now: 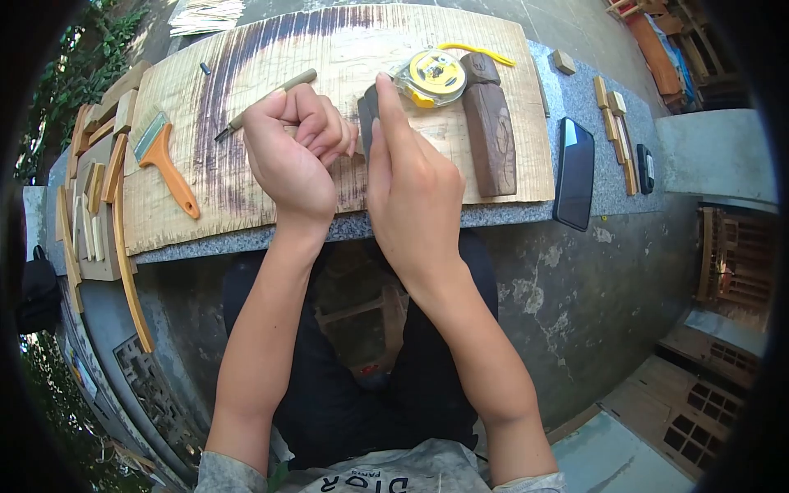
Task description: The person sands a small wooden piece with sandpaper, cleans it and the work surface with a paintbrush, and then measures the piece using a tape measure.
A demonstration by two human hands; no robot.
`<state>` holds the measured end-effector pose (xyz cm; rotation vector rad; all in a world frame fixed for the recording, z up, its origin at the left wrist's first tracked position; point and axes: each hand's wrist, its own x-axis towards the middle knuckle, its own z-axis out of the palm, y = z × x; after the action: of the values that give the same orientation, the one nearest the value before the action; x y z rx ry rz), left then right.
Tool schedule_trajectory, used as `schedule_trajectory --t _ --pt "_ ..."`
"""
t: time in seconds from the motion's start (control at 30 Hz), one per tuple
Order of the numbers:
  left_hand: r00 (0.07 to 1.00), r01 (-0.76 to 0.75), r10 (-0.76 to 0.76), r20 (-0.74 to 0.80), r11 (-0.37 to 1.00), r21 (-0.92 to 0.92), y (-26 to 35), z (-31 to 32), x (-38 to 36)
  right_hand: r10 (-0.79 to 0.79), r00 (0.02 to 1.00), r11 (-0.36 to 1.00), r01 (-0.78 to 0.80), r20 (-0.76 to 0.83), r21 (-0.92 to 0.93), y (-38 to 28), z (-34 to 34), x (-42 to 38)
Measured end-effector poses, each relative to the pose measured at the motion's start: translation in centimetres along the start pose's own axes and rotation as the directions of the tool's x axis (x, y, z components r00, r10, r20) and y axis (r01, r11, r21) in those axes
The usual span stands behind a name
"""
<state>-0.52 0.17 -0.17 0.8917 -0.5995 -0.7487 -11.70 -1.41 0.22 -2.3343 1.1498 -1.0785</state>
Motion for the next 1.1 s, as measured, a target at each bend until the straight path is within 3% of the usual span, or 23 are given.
schedule_trajectory --t 0.03,0.13,0.27,0.4,0.57,0.63,0.8,0.83,0.97,1.07,1.1 --pt "1.0 0.018 -0.019 -0.004 0.997 -0.075 -0.1 0.1 0.1 0.037 0.998 0.999 -0.036 0.044 -0.031 -1.0 -1.1 -0.9" --pt "0.999 0.052 -0.051 0.017 0.989 -0.135 0.0 -0.1 0.1 -0.012 1.0 0.999 0.011 -0.021 -0.039 -0.4 -0.2 -0.7" --pt "0.999 0.04 -0.041 -0.005 0.996 -0.078 0.1 -0.1 -0.3 -0.082 0.997 0.99 0.082 0.007 -0.114 1.1 1.5 2.6" --pt "0.999 0.039 -0.04 -0.01 0.995 -0.094 0.2 0.1 0.0 0.05 0.998 0.998 -0.049 0.029 -0.031 -1.3 -1.2 -1.2" --pt "0.998 0.058 -0.06 -0.011 0.99 -0.126 0.2 -0.2 -0.3 -0.01 1.0 0.996 0.011 0.019 -0.084 0.8 1.4 2.3" --pt "0.995 0.075 -0.084 -0.049 0.984 -0.163 0.3 0.0 -0.2 0.039 0.999 0.997 -0.038 0.025 -0.068 0.2 0.9 1.8" --pt "0.999 0.035 -0.035 0.018 0.998 -0.046 0.0 0.0 0.4 0.015 0.999 1.0 -0.015 -0.033 0.002 -0.9 -0.9 -1.9" --pt "0.999 0.047 -0.046 0.018 0.998 -0.044 0.2 0.0 0.3 0.036 0.999 0.998 -0.034 0.032 -0.056 -1.2 -1.1 -0.9" --pt "0.997 0.072 -0.075 -0.022 0.99 -0.121 0.1 -0.1 -0.2 0.009 1.0 0.989 -0.005 0.027 -0.147 0.5 1.2 2.3" --pt "0.998 0.063 -0.064 -0.005 0.993 -0.099 0.2 -0.1 0.2 0.155 0.986 0.987 -0.152 0.059 -0.05 -1.3 -1.1 -0.1" --pt "0.998 0.057 -0.056 0.013 0.995 -0.086 0.1 -0.1 0.4 0.125 0.992 0.992 -0.124 0.021 -0.017 -1.6 -1.2 -1.0"
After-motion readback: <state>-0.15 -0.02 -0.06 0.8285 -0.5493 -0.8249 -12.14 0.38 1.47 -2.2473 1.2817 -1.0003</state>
